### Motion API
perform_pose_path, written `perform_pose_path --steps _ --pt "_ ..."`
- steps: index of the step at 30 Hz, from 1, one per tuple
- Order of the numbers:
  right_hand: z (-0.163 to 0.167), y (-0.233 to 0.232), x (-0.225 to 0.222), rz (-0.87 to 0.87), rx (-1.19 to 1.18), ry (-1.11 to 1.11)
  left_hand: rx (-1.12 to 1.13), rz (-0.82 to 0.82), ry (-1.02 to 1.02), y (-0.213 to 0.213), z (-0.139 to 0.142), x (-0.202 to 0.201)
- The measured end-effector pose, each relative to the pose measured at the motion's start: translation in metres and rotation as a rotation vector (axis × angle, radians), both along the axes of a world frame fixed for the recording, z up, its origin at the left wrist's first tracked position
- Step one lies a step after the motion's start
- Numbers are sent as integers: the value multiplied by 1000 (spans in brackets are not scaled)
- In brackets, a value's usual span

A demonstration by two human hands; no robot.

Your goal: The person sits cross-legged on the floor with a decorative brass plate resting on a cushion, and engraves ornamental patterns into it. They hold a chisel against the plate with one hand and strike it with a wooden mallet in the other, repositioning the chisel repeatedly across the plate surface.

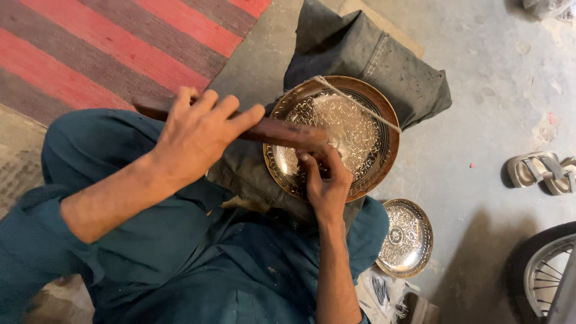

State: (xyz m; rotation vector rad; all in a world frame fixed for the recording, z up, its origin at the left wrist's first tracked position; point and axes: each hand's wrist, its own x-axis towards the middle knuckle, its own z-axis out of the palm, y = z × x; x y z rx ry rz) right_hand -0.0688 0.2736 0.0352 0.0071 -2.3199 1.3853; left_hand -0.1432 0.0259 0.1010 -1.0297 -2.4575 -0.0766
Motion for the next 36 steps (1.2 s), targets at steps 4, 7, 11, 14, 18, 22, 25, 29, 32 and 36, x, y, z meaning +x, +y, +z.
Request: perform_pose_path --steps 4,7,11,14,18,22,25,29,32,36 --pt "1 -1 0 2 -50 -27 173 -59 -239 1 0 -1" --pt "1 0 1 13 -31 -17 67 -18 -126 1 -2 0" --pt "2 0 2 42 -8 37 53 -21 -129 1 -5 -2" --pt "3 0 1 42 -41 3 136 -53 -194 2 -6 -5" --pt "2 -1 1 -20 11 -32 -44 11 -119 3 -5 -5" --pt "1 -1 2 13 -61 20 137 -57 -273 4 -4 -5" --pt "1 0 1 35 4 78 67 -45 -202 4 -4 -6" --pt "3 -1 1 -3 -2 -11 101 -48 -197 3 -5 -7" --pt "5 1 1 1 12 -29 121 -59 -178 3 -6 -10" --pt "4 -1 0 5 -23 -16 77 -11 -197 4 -5 -7"
